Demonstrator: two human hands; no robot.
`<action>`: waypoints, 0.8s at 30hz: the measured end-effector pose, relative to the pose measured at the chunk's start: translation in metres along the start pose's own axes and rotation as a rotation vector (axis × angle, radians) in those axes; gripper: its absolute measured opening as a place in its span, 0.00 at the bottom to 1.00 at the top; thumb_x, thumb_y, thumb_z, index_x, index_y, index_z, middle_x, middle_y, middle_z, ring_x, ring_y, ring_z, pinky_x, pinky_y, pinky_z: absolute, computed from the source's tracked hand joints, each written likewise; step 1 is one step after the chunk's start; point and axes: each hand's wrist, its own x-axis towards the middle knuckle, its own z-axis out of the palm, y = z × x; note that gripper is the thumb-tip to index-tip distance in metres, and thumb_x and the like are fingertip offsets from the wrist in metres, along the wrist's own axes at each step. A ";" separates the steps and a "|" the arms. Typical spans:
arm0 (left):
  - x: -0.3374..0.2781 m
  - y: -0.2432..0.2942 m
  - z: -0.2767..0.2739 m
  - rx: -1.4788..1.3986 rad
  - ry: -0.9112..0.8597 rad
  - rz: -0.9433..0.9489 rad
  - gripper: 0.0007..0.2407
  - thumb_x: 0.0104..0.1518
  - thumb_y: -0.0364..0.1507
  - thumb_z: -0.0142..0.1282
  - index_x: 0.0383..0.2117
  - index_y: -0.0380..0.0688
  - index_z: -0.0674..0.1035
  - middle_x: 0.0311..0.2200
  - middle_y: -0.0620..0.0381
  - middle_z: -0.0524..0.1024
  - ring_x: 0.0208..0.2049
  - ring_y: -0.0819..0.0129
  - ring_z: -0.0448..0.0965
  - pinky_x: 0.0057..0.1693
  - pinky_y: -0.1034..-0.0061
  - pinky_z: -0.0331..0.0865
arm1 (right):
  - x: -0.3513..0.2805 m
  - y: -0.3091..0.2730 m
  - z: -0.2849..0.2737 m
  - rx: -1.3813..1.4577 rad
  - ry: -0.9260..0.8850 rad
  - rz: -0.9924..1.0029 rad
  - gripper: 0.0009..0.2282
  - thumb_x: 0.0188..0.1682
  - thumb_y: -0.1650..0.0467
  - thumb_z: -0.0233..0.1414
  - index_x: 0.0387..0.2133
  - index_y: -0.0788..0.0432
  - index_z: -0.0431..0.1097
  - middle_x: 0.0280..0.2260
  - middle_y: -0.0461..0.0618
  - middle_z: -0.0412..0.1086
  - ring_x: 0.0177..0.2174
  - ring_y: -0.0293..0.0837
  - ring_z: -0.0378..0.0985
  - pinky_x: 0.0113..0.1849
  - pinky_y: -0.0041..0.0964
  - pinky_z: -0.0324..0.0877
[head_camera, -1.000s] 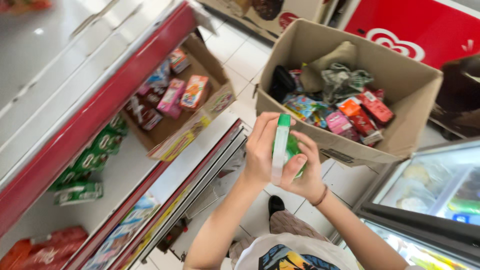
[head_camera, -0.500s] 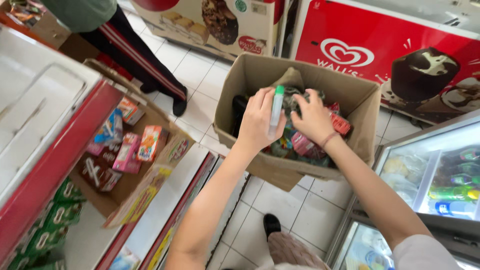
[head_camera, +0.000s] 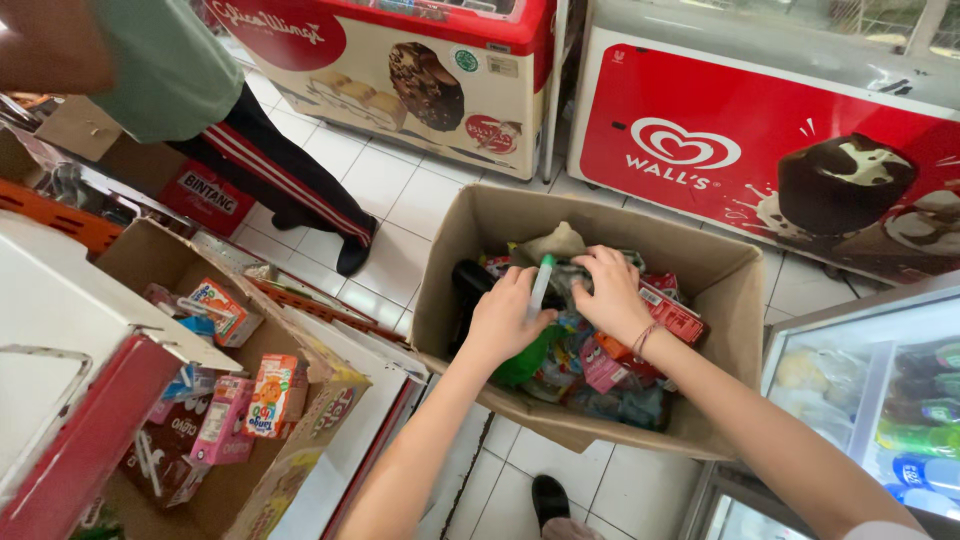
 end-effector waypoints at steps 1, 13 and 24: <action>0.002 -0.003 0.000 -0.008 0.004 -0.022 0.30 0.45 0.36 0.70 0.55 0.43 0.69 0.46 0.44 0.73 0.47 0.45 0.76 0.48 0.57 0.72 | -0.001 -0.004 -0.006 0.074 0.030 -0.011 0.13 0.43 0.71 0.56 0.42 0.60 0.74 0.47 0.56 0.70 0.49 0.56 0.71 0.49 0.52 0.68; -0.027 0.001 -0.015 0.081 -0.121 -0.315 0.48 0.34 0.34 0.76 0.68 0.52 0.60 0.51 0.44 0.71 0.54 0.45 0.72 0.56 0.56 0.69 | -0.050 -0.100 -0.117 0.364 0.249 -0.106 0.05 0.45 0.78 0.57 0.34 0.63 0.74 0.33 0.51 0.71 0.33 0.44 0.76 0.37 0.33 0.70; -0.098 0.110 -0.052 -0.773 -0.114 0.033 0.39 0.55 0.30 0.62 0.73 0.50 0.51 0.64 0.46 0.62 0.64 0.55 0.66 0.65 0.66 0.63 | -0.109 -0.152 -0.165 0.909 0.153 0.116 0.06 0.51 0.81 0.52 0.40 0.64 0.71 0.42 0.41 0.64 0.36 0.29 0.66 0.36 0.22 0.63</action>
